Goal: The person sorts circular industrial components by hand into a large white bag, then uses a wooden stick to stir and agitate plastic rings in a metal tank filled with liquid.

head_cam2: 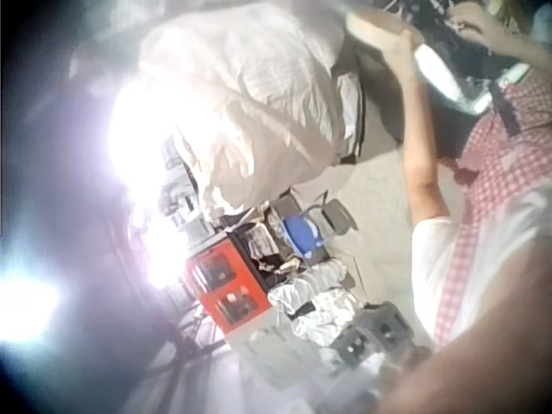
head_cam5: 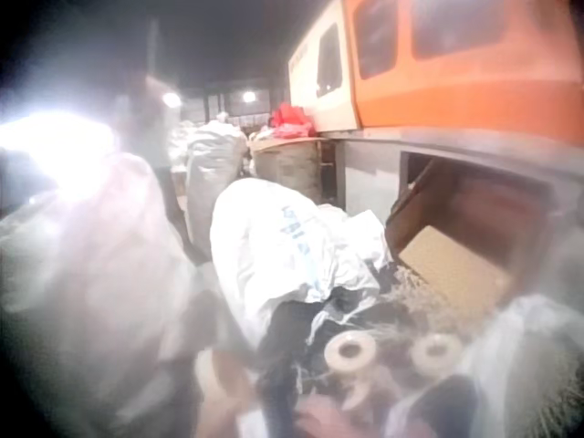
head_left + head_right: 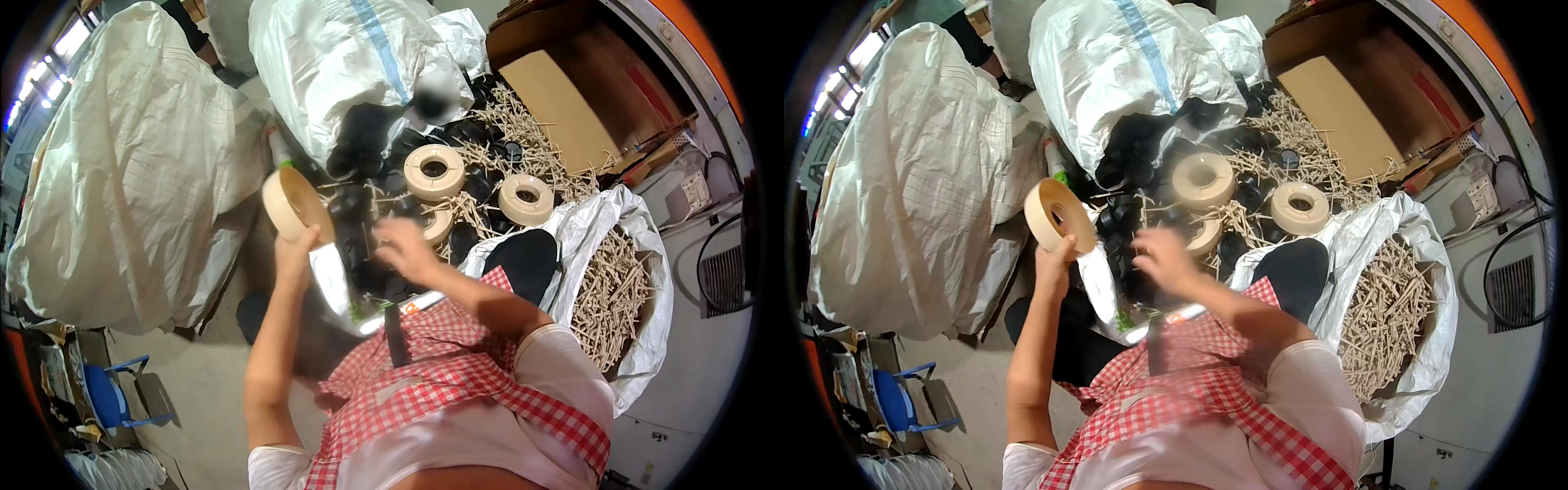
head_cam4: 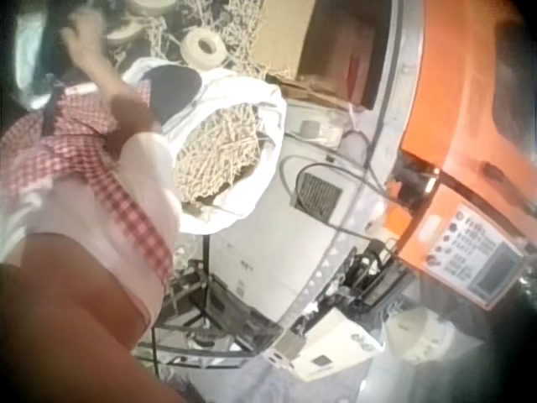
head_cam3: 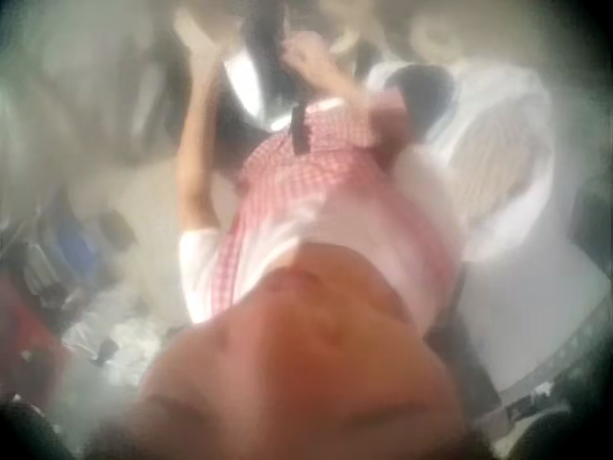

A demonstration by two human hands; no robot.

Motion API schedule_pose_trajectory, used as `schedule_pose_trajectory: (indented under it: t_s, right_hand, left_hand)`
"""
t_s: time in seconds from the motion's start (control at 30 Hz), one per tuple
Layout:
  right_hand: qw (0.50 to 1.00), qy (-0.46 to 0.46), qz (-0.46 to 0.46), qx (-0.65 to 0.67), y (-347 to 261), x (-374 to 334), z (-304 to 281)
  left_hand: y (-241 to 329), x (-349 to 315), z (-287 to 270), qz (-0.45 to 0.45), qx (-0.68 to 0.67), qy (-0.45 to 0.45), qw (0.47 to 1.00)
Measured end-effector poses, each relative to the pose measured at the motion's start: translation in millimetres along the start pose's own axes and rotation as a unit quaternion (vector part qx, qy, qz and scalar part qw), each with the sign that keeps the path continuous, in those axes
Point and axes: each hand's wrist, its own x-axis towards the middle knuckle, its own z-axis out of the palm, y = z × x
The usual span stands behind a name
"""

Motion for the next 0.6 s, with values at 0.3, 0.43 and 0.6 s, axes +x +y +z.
schedule_pose_trajectory:
  t_s: [0.3, 0.43, 0.6]
  right_hand:
    - [0.902, -0.284, 0.106, -0.308, 113.1, 66.5, 13.4]
    - [0.969, 0.042, 0.133, -0.203, 68.4, 88.1, -8.3]
    - [0.988, 0.018, 0.137, -0.068, -6.5, 100.6, -0.3]
  left_hand:
    - [-21.9, 33.6, -1.7, -0.036, -0.079, -0.052, 0.995]
    - [-28.2, 37.0, -9.0, -0.049, -0.069, -0.021, 0.996]
    - [-29.3, 24.7, 1.0, -0.147, -0.21, -0.131, 0.958]
